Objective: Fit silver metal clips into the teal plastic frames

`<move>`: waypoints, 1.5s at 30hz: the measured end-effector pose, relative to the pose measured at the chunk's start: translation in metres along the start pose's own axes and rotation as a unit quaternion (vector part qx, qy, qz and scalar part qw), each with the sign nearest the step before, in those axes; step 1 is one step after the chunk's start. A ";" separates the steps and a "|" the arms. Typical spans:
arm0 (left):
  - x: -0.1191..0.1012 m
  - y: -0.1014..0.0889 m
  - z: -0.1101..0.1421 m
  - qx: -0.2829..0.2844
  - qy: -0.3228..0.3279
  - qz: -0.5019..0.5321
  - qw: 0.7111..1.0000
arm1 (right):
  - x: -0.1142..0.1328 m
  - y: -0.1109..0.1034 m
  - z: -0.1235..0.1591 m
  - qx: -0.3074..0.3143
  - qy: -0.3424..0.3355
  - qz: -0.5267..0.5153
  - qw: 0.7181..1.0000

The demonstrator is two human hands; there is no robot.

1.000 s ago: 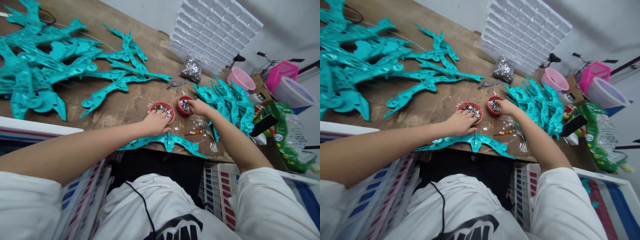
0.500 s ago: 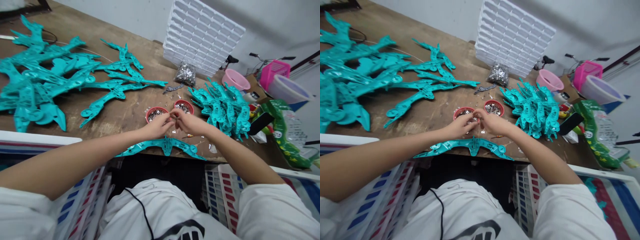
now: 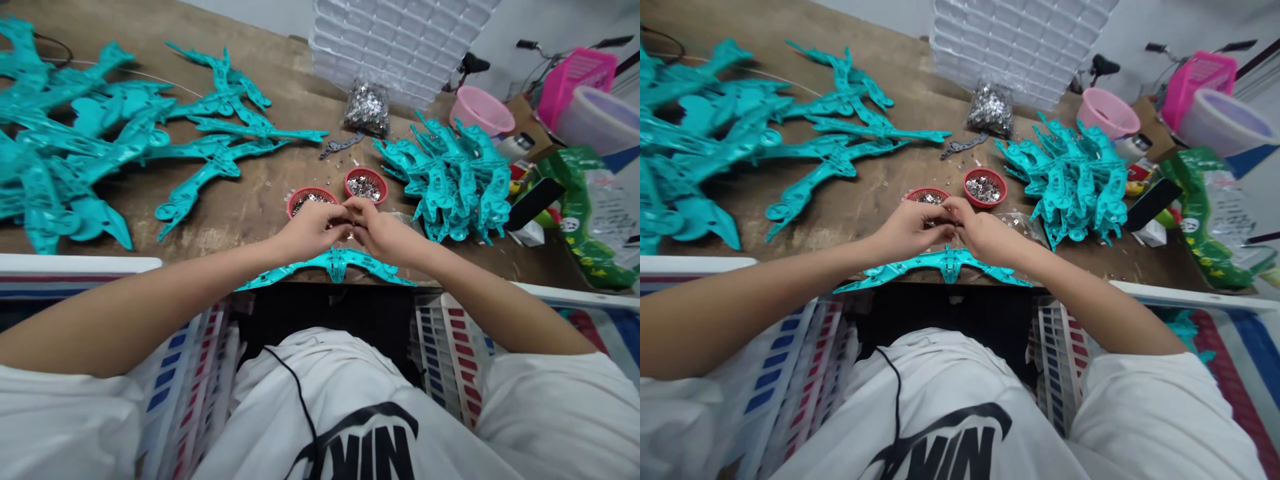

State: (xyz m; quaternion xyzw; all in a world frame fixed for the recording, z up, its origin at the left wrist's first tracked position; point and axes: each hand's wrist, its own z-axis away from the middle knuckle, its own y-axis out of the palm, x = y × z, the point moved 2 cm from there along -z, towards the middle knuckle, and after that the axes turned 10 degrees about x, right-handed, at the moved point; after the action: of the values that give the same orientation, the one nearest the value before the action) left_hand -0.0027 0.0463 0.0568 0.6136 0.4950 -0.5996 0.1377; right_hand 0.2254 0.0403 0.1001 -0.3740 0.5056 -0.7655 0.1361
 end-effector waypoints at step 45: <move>-0.033 -0.004 0.011 -0.057 0.028 0.120 0.991 | 0.019 -0.015 0.014 -0.216 0.022 -0.324 0.921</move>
State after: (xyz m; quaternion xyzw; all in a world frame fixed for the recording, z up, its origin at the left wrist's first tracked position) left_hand -0.0054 0.0246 0.0845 0.6765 0.4549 -0.5318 0.2294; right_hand 0.2255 0.0267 0.1244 -0.5203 0.5126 -0.6484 -0.2146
